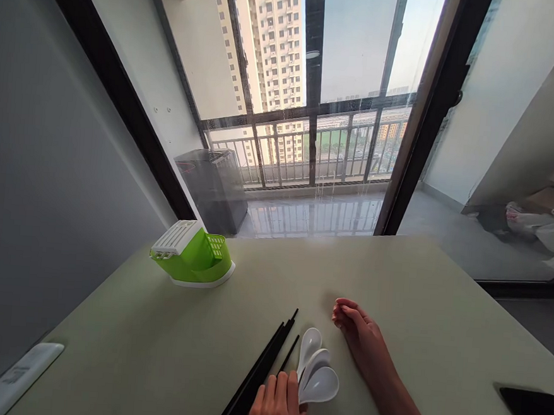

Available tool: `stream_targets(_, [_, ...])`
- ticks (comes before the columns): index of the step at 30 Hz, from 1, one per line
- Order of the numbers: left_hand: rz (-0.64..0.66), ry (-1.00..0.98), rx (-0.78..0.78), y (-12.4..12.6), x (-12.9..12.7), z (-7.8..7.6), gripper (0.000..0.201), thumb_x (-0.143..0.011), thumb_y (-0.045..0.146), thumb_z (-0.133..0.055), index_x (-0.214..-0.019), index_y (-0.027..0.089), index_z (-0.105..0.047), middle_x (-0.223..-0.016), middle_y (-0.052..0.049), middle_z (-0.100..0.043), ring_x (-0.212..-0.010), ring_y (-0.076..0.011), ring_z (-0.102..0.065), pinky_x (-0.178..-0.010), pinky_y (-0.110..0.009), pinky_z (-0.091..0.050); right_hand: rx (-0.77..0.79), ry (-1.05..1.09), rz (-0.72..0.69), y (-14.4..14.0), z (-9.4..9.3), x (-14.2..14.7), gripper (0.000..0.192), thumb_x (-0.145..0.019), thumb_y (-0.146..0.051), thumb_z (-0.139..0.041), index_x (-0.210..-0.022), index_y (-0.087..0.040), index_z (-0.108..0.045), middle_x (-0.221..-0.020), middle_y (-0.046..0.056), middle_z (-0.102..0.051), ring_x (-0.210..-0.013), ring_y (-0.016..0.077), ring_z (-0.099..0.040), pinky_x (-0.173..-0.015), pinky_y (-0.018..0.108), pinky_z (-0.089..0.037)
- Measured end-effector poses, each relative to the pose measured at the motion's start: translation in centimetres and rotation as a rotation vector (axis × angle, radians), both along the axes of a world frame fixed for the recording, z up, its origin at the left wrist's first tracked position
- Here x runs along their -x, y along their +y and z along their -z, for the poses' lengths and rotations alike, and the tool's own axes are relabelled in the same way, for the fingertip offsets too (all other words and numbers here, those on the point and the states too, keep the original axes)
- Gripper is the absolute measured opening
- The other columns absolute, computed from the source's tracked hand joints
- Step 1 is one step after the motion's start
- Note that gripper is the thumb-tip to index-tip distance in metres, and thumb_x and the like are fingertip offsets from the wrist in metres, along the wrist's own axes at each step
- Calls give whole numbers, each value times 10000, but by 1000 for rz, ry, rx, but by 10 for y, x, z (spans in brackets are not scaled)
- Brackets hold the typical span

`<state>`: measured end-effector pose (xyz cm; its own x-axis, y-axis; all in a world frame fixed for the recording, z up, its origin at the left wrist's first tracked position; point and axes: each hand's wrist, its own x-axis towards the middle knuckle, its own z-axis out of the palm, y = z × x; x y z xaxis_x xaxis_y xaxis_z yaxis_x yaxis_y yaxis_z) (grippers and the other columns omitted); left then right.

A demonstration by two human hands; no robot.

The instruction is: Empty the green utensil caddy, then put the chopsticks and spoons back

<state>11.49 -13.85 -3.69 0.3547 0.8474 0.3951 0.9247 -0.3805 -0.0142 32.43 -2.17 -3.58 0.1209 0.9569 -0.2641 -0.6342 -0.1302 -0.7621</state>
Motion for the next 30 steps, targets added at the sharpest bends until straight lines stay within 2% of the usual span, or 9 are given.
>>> stream_targets(3, [13,-20,105,4,4,-22,520,-859,458,-753,-1282,175,-648,-1062,-140,-697,-992,-323,-659,-830,-455,-565,3,2,-11,0,2,-2,237,-738,-368,-848,-925,-231,-799,-869,23,-727,-828,162,-658,-768,231,-579])
stream_targets(6, [9,-71,89,28,23,-61,550,-895,489,-704,-1326,167,-591,-1237,-167,-643,-1188,-355,-581,-972,-500,-518,4,4,-12,-1,3,-4,227,-750,-364,-841,-930,-232,-799,-895,26,-727,-836,165,-658,-766,239,-585])
stream_targets(9, [-67,-94,-51,74,65,-110,461,-1004,426,-554,-1402,199,-515,-1439,-164,-542,-1395,-353,-437,-1109,-525,-417,0,1,-10,-1,5,-5,238,-744,-369,-842,-934,-232,-799,-910,30,-729,-834,170,-660,-759,249,-589])
stream_targets(13, [-321,-142,-278,147,146,-161,527,-998,502,-522,-1385,144,-519,-1523,-209,-476,-1483,-407,-300,-1200,-571,-268,-1,-9,-17,0,8,-5,237,-741,-368,-840,-930,-231,-798,-883,29,-731,-835,175,-665,-771,252,-588])
stream_targets(17, [-528,-252,-234,193,209,-186,481,-1032,466,-429,-1379,153,-543,-1554,-182,-480,-1459,-407,-356,-1216,-651,-147,-5,-13,-26,2,10,-4,236,-748,-372,-833,-934,-232,-796,-886,30,-727,-829,179,-664,-773,266,-591])
stream_targets(19, [-511,-313,-115,201,223,-189,458,-1054,427,-362,-1378,171,-561,-1482,-161,-565,-1362,-361,-500,-1194,-623,-253,-7,-15,-27,3,11,-3,243,-742,-379,-838,-928,-229,-794,-889,33,-727,-827,180,-663,-770,268,-591])
stream_targets(22, [-443,-333,-51,199,218,-187,471,-1063,439,-326,-1406,227,-569,-1474,-109,-582,-1332,-291,-550,-1122,-468,-430,-8,-19,-28,4,11,-2,268,-731,-388,-849,-931,-218,-792,-884,41,-728,-832,186,-666,-768,273,-591])
stream_targets(24, [-401,-342,-27,193,202,-184,495,-1066,488,-305,-1410,271,-586,-1528,-77,-535,-1366,-284,-524,-1104,-429,-455,-9,-18,-29,4,11,-2,279,-728,-392,-854,-932,-212,-792,-884,44,-728,-834,185,-667,-768,272,-590])
stream_targets(30, [-229,-270,128,176,120,-180,547,-1088,503,-209,-1508,322,-509,-1428,-131,-624,-1222,-322,-643,-936,-441,-560,-7,-15,-32,3,10,-3,255,-738,-379,-850,-933,-225,-791,-885,29,-726,-825,172,-663,-765,261,-586])
